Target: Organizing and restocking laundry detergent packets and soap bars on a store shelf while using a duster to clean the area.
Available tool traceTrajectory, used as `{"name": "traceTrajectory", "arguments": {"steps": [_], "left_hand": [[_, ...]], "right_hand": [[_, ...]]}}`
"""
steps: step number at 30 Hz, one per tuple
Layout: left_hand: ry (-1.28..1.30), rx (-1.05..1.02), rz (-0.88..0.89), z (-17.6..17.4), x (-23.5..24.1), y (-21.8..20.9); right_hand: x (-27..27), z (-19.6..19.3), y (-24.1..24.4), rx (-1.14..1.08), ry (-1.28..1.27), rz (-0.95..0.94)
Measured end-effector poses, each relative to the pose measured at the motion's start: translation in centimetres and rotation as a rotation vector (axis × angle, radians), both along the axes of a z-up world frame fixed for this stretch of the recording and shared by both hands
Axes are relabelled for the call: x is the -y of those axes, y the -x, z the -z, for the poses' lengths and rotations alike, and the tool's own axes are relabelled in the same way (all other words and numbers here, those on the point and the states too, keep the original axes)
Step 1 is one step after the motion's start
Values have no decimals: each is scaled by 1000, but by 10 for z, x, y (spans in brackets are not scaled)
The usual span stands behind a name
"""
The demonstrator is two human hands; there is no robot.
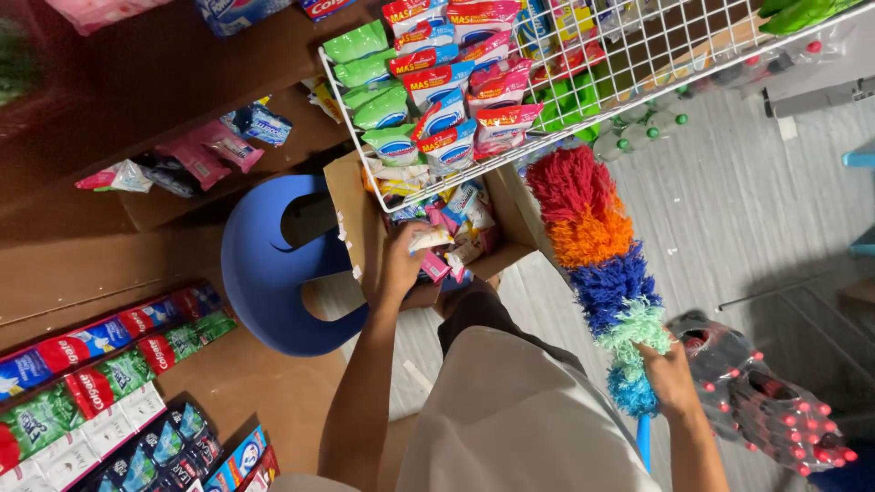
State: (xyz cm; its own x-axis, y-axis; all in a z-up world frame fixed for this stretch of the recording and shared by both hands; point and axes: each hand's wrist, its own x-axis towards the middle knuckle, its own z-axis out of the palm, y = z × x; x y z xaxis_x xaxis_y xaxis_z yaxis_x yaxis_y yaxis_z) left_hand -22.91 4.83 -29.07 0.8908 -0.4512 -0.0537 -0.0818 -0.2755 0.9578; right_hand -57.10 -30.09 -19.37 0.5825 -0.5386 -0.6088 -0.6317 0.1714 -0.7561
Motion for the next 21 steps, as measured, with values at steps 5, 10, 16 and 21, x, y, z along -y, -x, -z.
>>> {"name": "traceTrajectory", "arguments": {"steps": [5,10,16,21], "left_hand": [[-252,124,-173,-2,-3,-9],[-164,-209,-454,73,-16,-37],[-329,435,-215,77,7,-38],[-457,190,-157,171,40,4]], "right_hand": [[11,22,3,-27,23,-43],[1,-5,-24,-67,63,-101],[14,16,-1,-45,36,-31],[10,-5,-3,-173,143,14]]}}
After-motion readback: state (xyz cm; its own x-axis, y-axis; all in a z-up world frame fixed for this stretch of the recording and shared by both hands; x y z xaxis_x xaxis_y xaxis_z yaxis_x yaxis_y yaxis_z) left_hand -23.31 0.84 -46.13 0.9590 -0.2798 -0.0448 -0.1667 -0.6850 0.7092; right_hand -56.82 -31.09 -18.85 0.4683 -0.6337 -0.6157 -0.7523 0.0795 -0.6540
